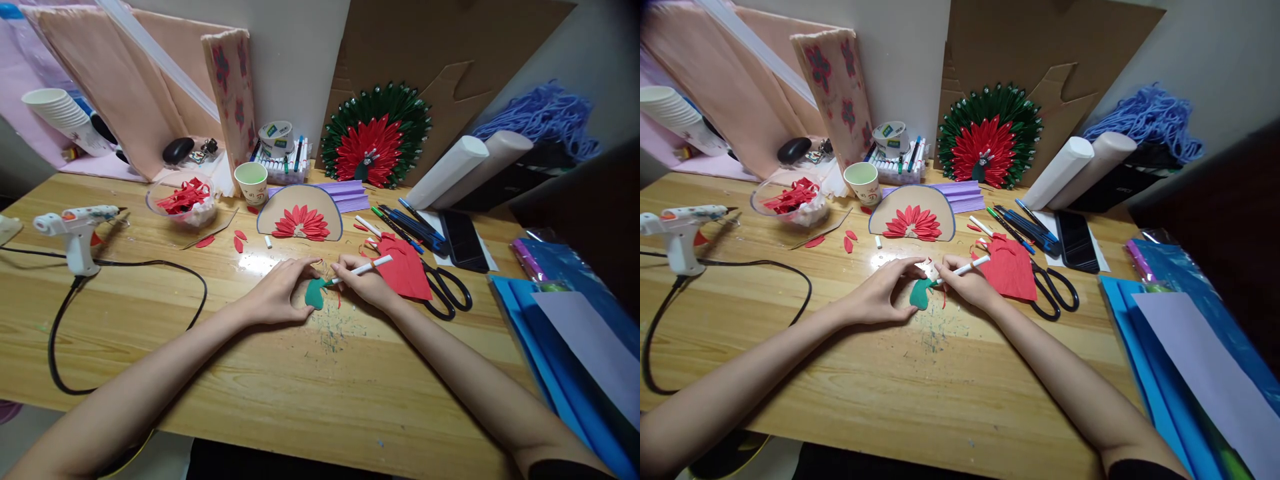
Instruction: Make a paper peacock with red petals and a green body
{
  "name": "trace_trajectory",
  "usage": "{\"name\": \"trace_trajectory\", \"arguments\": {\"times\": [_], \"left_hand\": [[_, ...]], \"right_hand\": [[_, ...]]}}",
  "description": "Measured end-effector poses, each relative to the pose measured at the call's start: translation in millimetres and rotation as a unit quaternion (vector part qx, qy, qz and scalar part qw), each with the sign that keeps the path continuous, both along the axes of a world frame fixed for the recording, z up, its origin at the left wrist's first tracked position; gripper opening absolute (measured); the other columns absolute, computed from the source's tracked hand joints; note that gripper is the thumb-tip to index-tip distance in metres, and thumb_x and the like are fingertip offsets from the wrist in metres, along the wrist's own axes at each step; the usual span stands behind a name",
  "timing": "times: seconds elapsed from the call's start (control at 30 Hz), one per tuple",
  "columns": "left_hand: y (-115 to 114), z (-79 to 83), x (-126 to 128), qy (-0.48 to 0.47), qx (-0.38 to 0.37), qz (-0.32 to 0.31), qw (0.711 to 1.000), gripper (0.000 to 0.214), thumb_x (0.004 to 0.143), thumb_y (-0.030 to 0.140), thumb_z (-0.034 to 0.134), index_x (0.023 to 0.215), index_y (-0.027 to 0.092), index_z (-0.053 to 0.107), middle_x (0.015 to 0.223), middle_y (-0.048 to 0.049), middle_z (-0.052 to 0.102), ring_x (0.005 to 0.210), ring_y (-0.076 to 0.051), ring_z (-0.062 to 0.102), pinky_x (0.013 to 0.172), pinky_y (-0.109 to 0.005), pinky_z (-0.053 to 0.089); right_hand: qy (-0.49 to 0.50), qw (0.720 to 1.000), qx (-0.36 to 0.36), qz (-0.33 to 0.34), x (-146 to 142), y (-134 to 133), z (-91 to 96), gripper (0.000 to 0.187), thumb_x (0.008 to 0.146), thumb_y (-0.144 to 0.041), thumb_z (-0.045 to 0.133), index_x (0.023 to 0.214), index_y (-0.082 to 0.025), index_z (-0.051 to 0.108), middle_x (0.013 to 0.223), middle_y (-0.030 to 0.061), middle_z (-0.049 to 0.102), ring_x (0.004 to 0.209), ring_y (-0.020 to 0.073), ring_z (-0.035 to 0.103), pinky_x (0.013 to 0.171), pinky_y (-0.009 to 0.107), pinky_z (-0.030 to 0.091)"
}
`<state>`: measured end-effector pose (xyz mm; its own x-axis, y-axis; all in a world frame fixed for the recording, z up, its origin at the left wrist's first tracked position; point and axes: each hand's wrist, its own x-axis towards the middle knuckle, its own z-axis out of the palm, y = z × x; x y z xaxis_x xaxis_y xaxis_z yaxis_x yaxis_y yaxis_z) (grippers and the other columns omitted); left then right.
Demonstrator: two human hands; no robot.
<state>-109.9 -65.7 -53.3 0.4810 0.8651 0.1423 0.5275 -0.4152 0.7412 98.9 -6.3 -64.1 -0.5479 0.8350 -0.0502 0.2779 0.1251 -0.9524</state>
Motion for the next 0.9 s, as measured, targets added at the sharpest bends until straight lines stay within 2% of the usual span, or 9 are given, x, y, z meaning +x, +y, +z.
{"name": "trace_trajectory", "arguments": {"times": [0.33, 0.67, 0.9], "left_hand": [[0.1, 1.6, 0.4, 0.001, 0.000, 0.003, 1.000, 0.079, 0.065, 0.021, 0.065, 0.135, 0.023, 0.031, 0.119, -0.0069, 0.058, 0.108, -0.024, 0.053, 0.096, -0.042, 0.040], [0.2, 2.0, 0.3, 0.004, 0.000, 0.001, 1.000, 0.078, 0.065, 0.021, 0.065, 0.135, 0.023, 0.031, 0.119, -0.0060, 0.059, 0.109, -0.024, 0.052, 0.097, -0.041, 0.040], [-0.4, 1.5, 0.7, -0.006, -0.007, 0.002, 1.000, 0.077, 0.066, 0.022, 0.065, 0.135, 0.024, 0.032, 0.119, -0.0067, 0.058, 0.110, -0.025, 0.052, 0.097, -0.044, 0.039]], "right_hand": [[-0.003, 1.000, -0.008, -0.003, 0.8, -0.8, -1.2, 0.041, 0.085, -0.042, 0.051, 0.053, -0.020, 0.042, 0.047, -0.0030, 0.049, 0.046, 0.0103, 0.045, 0.049, 0.023, 0.034], [-0.013, 1.000, 0.020, 0.001, 0.9, -0.7, 0.2, 0.040, 0.086, -0.038, 0.049, 0.051, -0.020, 0.042, 0.047, -0.0033, 0.048, 0.047, 0.0099, 0.045, 0.050, 0.023, 0.034], [-0.024, 0.999, 0.022, -0.001, 1.0, -0.8, 0.6, 0.043, 0.086, -0.042, 0.048, 0.051, -0.020, 0.039, 0.046, -0.0037, 0.045, 0.046, 0.0102, 0.043, 0.050, 0.024, 0.034]]}}
